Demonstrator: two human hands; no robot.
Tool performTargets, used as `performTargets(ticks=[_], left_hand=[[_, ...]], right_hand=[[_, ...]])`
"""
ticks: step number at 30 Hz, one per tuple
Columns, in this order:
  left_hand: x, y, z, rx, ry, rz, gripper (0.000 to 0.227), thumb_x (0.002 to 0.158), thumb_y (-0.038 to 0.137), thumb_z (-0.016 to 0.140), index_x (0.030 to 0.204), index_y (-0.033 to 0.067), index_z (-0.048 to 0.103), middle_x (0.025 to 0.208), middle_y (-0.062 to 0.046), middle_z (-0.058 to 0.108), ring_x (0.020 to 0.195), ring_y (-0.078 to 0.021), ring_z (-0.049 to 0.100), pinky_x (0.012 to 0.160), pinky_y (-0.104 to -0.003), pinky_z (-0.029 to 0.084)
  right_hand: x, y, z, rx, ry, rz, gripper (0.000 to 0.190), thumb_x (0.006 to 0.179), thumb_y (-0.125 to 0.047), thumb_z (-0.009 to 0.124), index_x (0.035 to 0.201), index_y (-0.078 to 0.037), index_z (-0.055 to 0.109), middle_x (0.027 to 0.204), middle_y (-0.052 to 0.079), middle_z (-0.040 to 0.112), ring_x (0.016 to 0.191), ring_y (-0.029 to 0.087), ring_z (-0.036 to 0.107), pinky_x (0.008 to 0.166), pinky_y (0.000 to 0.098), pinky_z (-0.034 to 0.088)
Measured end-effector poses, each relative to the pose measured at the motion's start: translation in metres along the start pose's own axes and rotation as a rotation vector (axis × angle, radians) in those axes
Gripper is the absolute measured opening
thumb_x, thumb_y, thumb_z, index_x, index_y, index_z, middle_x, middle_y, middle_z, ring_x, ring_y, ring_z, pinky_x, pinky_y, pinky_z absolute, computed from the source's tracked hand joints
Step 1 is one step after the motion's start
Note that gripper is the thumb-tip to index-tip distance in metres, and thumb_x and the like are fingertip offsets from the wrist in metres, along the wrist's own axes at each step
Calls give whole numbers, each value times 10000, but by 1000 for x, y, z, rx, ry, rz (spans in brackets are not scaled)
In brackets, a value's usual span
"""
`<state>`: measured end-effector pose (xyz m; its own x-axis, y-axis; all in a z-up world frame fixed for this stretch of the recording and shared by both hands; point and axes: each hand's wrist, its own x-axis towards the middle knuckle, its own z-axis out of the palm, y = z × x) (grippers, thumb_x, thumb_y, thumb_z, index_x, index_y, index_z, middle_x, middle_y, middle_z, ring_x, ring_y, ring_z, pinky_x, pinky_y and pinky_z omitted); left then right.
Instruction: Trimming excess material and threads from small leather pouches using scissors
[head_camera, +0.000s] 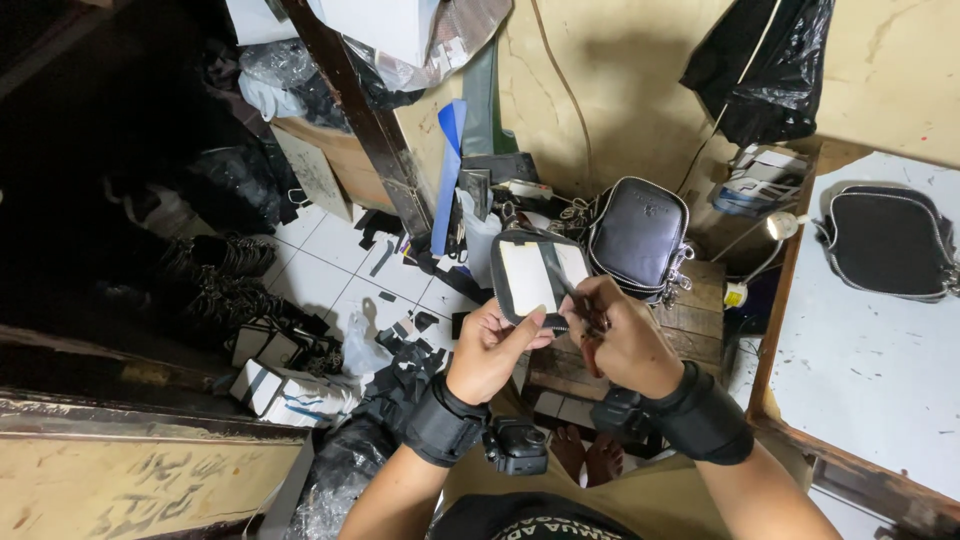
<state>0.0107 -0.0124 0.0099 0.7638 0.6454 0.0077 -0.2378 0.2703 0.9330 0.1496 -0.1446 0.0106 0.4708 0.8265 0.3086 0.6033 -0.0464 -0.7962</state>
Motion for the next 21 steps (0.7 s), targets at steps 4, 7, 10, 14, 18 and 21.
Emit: performTargets(ticks=[4, 7, 10, 14, 18, 21], left_hand=[[-3, 15, 5, 28, -4, 13, 231, 921, 20, 722, 1116, -103, 707, 1024, -284, 752, 869, -295, 740, 762, -462, 656], [-1, 6, -1, 23, 2, 6, 245, 917, 12, 724, 1122, -120, 698, 1029, -307, 741, 882, -309, 733, 758, -469, 656], [-4, 10, 1, 0, -1, 10, 237, 915, 5, 718, 1120, -113, 704, 1027, -294, 747, 888, -305, 732, 762, -460, 657], [-2, -1, -4, 11, -8, 22, 227, 905, -29, 704, 1114, -119, 699, 1005, -290, 753, 880, -298, 735, 765, -457, 659], [-2, -6, -1, 19, 6, 55, 258, 893, -25, 745, 1133, -114, 713, 1004, -317, 742, 893, -291, 711, 745, -465, 663], [1, 8, -2, 72, 16, 69, 166, 897, -19, 740, 1045, -93, 738, 941, -265, 767, 837, -239, 719, 714, -417, 663]], right_hand=[[7, 12, 3, 212, -6, 118, 207, 889, -114, 722, 1084, -129, 654, 693, 56, 725, 489, 179, 668, 712, 333, 567], [9, -6, -2, 168, 73, 97, 245, 851, -116, 784, 1070, -137, 674, 717, 69, 748, 583, 202, 692, 650, 316, 551], [4, 3, -1, -6, 56, 25, 250, 858, -175, 786, 1072, -146, 660, 790, 81, 787, 626, 276, 739, 655, 402, 576], [-4, 26, 7, -208, 50, -191, 368, 795, -118, 817, 1114, -147, 635, 809, 102, 756, 727, 312, 762, 674, 405, 617], [-5, 46, 17, -383, 63, -389, 360, 792, -31, 782, 1112, -124, 645, 817, 67, 732, 747, 287, 756, 692, 366, 626], [-9, 41, 28, -549, 108, -428, 503, 708, 24, 723, 1173, -152, 647, 852, 49, 718, 789, 296, 739, 693, 392, 621]])
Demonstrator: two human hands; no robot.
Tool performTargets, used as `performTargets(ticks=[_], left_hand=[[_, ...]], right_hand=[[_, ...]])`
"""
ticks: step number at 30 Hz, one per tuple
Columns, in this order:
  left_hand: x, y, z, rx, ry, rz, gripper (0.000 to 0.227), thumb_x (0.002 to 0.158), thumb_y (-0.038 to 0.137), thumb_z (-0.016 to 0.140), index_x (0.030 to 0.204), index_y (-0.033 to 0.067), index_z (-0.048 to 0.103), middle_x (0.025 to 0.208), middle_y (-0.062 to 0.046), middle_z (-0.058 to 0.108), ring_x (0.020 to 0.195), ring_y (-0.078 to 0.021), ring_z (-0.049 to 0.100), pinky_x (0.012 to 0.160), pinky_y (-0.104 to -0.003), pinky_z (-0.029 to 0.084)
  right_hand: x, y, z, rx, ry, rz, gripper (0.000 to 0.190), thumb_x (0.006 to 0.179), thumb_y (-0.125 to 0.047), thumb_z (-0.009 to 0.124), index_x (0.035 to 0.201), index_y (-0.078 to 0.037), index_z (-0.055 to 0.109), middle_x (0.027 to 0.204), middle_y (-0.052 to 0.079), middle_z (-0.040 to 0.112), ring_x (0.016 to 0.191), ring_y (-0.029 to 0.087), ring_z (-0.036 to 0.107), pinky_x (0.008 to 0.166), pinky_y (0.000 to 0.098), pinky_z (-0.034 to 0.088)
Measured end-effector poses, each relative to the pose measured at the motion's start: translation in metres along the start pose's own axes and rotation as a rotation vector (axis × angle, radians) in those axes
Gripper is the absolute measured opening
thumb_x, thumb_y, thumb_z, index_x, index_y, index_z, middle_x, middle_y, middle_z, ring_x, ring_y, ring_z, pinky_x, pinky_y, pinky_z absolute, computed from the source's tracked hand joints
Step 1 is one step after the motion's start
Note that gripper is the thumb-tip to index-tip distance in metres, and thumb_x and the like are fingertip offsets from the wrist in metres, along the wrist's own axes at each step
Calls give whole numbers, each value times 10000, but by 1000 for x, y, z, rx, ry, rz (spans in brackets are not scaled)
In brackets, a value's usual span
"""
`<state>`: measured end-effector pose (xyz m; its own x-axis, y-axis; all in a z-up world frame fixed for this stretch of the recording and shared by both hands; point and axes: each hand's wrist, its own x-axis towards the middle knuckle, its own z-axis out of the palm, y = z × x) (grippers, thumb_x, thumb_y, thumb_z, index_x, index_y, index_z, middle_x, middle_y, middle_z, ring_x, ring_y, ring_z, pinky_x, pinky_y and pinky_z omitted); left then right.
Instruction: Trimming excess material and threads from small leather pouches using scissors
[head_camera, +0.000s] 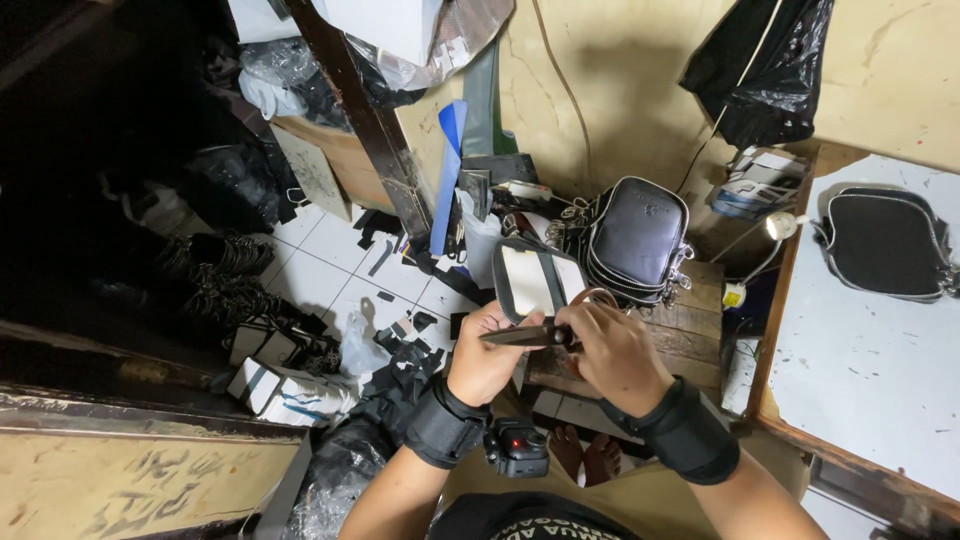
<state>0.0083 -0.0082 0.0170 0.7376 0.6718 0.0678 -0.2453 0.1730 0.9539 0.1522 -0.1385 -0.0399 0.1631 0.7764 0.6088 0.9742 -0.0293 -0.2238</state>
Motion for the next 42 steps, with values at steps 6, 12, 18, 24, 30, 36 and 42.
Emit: performTargets(ticks=[6, 12, 18, 24, 30, 36, 42], left_hand=[[-8, 3, 4, -46, 6, -54, 196, 897, -54, 679, 1069, -144, 708, 989, -290, 756, 822, -266, 734, 738, -456, 662], [-9, 1, 6, -56, 4, -78, 179, 900, -43, 681, 1047, -139, 711, 957, -276, 765, 819, -260, 741, 743, -434, 666], [-7, -6, 6, -4, -23, -69, 177, 878, -50, 703, 1029, -142, 711, 932, -293, 761, 829, -297, 747, 750, -453, 660], [-7, -17, 3, -35, -24, -72, 215, 901, -14, 711, 1070, -148, 704, 990, -299, 752, 828, -292, 746, 746, -461, 659], [-8, -5, 9, -51, -31, -62, 210, 901, -4, 724, 1063, -138, 713, 969, -296, 758, 818, -305, 752, 734, -474, 660], [-8, -17, 8, -27, -63, -70, 209, 882, -35, 713, 1075, -114, 723, 966, -269, 766, 825, -304, 752, 752, -482, 653], [-5, -19, 14, -50, -65, -94, 233, 917, 7, 705, 1113, -119, 709, 979, -259, 773, 838, -310, 755, 757, -510, 652]], right_hand=[[-8, 7, 2, 319, 41, 252, 367, 773, -50, 797, 1099, -112, 641, 767, 107, 740, 723, 296, 747, 737, 434, 616], [4, -2, -22, 356, -16, 272, 313, 832, -136, 794, 1087, -163, 615, 745, 93, 764, 680, 265, 752, 684, 387, 609], [5, -3, -18, 186, 6, 93, 326, 808, 17, 729, 1099, -87, 626, 837, 128, 734, 810, 370, 757, 745, 439, 610], [3, -4, -31, 435, -22, 320, 392, 785, -59, 814, 1099, -109, 585, 684, 85, 720, 560, 306, 727, 612, 392, 593], [11, -11, -47, 572, 12, 457, 308, 822, -69, 779, 1088, -101, 626, 613, 92, 723, 425, 242, 709, 512, 354, 575], [-6, 5, -25, 256, 19, 252, 412, 769, -200, 853, 1119, -183, 635, 806, 54, 702, 760, 314, 751, 698, 381, 601], [-9, -9, -59, 303, 22, 553, 398, 771, -184, 831, 1127, -150, 656, 682, 108, 682, 716, 367, 729, 654, 446, 574]])
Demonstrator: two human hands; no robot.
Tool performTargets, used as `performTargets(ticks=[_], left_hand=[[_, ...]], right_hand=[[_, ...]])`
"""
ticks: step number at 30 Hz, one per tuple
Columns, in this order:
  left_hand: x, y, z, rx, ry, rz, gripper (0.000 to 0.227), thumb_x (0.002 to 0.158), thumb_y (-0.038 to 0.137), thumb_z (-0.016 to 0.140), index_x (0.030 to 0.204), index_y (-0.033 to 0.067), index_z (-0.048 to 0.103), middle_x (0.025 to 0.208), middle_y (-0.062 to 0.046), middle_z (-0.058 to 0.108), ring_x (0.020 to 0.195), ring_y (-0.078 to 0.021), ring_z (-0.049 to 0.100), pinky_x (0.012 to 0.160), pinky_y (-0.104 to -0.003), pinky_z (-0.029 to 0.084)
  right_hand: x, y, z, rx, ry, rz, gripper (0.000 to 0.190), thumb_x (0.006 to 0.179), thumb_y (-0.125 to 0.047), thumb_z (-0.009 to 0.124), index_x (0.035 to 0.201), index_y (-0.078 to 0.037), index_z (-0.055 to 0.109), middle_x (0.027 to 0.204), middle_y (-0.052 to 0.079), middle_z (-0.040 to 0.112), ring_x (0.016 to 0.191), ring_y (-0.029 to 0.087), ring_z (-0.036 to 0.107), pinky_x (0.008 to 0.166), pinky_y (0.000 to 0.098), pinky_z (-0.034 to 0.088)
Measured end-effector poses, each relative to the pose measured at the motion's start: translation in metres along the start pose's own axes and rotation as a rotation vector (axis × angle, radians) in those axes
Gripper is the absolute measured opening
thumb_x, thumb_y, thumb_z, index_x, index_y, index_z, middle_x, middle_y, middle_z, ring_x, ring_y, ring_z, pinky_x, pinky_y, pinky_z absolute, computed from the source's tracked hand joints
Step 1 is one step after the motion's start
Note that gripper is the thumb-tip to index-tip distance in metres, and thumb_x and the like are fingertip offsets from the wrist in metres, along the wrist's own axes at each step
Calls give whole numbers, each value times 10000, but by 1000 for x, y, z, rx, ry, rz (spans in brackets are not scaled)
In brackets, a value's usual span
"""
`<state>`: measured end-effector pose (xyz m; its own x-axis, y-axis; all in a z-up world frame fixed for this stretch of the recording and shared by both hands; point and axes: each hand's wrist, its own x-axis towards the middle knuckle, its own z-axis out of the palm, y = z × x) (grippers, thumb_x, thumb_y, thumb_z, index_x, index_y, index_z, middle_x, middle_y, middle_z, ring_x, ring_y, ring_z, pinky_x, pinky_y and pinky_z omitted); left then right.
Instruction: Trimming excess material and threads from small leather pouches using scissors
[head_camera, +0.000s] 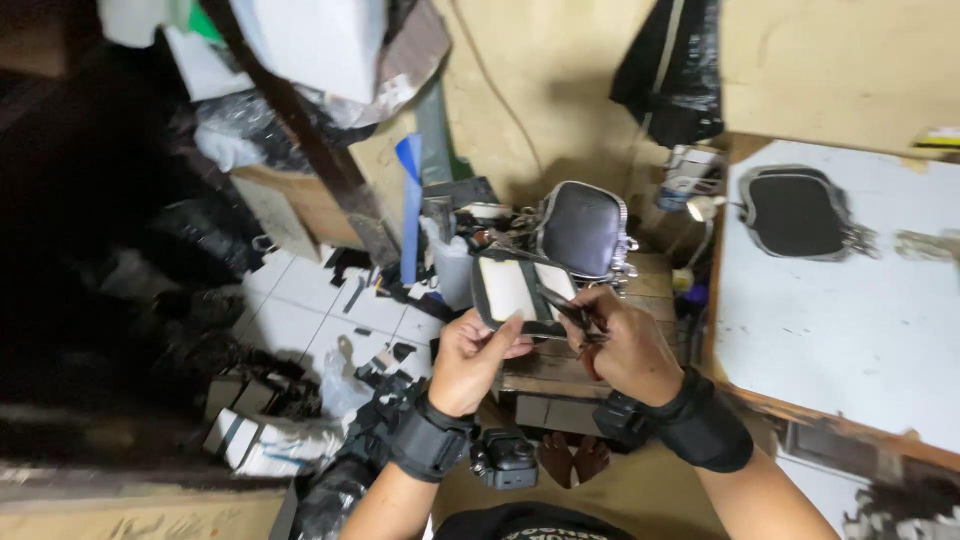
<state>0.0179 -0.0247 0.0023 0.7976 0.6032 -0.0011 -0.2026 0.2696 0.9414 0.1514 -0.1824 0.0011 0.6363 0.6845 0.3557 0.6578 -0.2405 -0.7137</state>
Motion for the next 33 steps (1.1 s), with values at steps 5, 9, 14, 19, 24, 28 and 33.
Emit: performTargets(ticks=[5, 9, 14, 19, 24, 28, 33], left_hand=[[-1, 25, 34, 52, -57, -28, 225, 915, 10, 699, 1110, -98, 730, 932, -215, 788, 815, -275, 747, 758, -499, 660], [13, 15, 55, 138, -141, 23, 155, 906, 39, 732, 1034, -42, 768, 844, -159, 786, 773, -190, 701, 713, -441, 679], [36, -11, 110, 40, -261, 9, 155, 922, 32, 723, 1054, -48, 736, 877, -190, 776, 792, -229, 721, 715, -445, 660], [58, -26, 179, -58, -298, -66, 171, 924, 35, 737, 1053, -73, 702, 881, -207, 745, 809, -268, 746, 734, -450, 657], [131, -68, 232, 569, -369, 261, 207, 930, 221, 710, 953, 17, 738, 760, -141, 725, 740, -221, 717, 627, -394, 606], [123, -30, 311, 1043, -437, 339, 312, 934, 383, 563, 904, 94, 674, 837, -144, 753, 768, -350, 706, 671, -490, 534], [127, -54, 339, 1271, -694, 494, 421, 941, 479, 565, 1030, 72, 631, 1053, -176, 716, 960, -409, 680, 767, -535, 526]], right_hand=[[-9, 6, -31, 67, 160, 139, 308, 771, -90, 810, 1052, -117, 686, 604, 103, 671, 619, 351, 709, 635, 418, 585], [-13, 22, -80, -27, 321, 60, 398, 738, -55, 844, 1102, -97, 689, 742, 177, 734, 721, 438, 727, 678, 483, 597], [-41, 52, -136, -195, 481, 228, 335, 820, -196, 862, 1094, -147, 676, 763, 133, 733, 774, 376, 733, 679, 468, 573], [-72, 84, -172, -233, 676, 305, 339, 798, -145, 921, 1065, -148, 711, 752, 98, 711, 751, 302, 730, 678, 413, 557], [-98, 112, -196, -182, 745, 366, 321, 826, -102, 902, 1073, -121, 698, 834, 110, 740, 774, 255, 724, 735, 348, 547], [-104, 122, -210, -134, 691, 346, 308, 886, -136, 847, 1089, -59, 628, 989, 57, 756, 887, 111, 677, 869, 276, 537], [-109, 140, -218, -395, 726, 396, 325, 925, -257, 845, 1149, -105, 665, 735, 28, 636, 625, 153, 532, 672, 330, 464]])
